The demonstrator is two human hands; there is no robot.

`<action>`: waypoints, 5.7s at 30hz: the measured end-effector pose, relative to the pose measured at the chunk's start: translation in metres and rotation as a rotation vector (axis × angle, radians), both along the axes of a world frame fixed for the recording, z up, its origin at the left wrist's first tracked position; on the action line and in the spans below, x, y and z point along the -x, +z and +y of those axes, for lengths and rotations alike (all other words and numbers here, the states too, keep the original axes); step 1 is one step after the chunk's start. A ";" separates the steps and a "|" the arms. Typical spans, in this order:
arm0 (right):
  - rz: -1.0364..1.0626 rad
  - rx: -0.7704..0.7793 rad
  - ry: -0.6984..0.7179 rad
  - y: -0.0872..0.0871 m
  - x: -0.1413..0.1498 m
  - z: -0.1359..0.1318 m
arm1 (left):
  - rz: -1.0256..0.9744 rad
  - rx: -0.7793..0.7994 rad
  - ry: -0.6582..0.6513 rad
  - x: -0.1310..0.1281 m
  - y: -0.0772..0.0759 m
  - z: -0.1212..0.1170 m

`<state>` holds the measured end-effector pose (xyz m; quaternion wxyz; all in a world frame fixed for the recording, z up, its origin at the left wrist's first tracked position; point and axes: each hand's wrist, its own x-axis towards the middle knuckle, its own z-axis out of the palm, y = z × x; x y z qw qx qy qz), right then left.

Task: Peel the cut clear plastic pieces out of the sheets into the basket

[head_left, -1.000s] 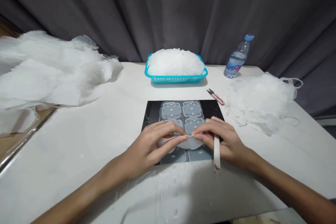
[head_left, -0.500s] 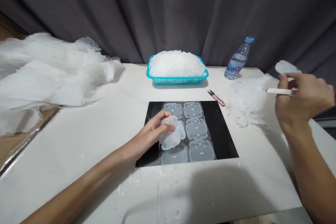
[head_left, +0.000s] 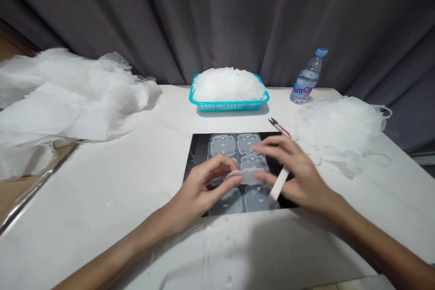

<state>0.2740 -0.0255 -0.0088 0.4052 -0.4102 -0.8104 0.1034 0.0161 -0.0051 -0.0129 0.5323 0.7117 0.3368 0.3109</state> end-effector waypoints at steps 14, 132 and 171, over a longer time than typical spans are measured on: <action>0.171 -0.136 0.099 -0.008 0.022 -0.009 | 0.046 -0.473 -0.085 0.006 0.008 0.000; 0.010 0.304 0.192 -0.042 -0.037 0.048 | 0.643 -0.634 -0.249 -0.028 -0.037 0.084; -0.035 0.327 0.214 -0.044 -0.035 0.057 | 0.721 -0.692 -0.233 -0.031 -0.034 0.084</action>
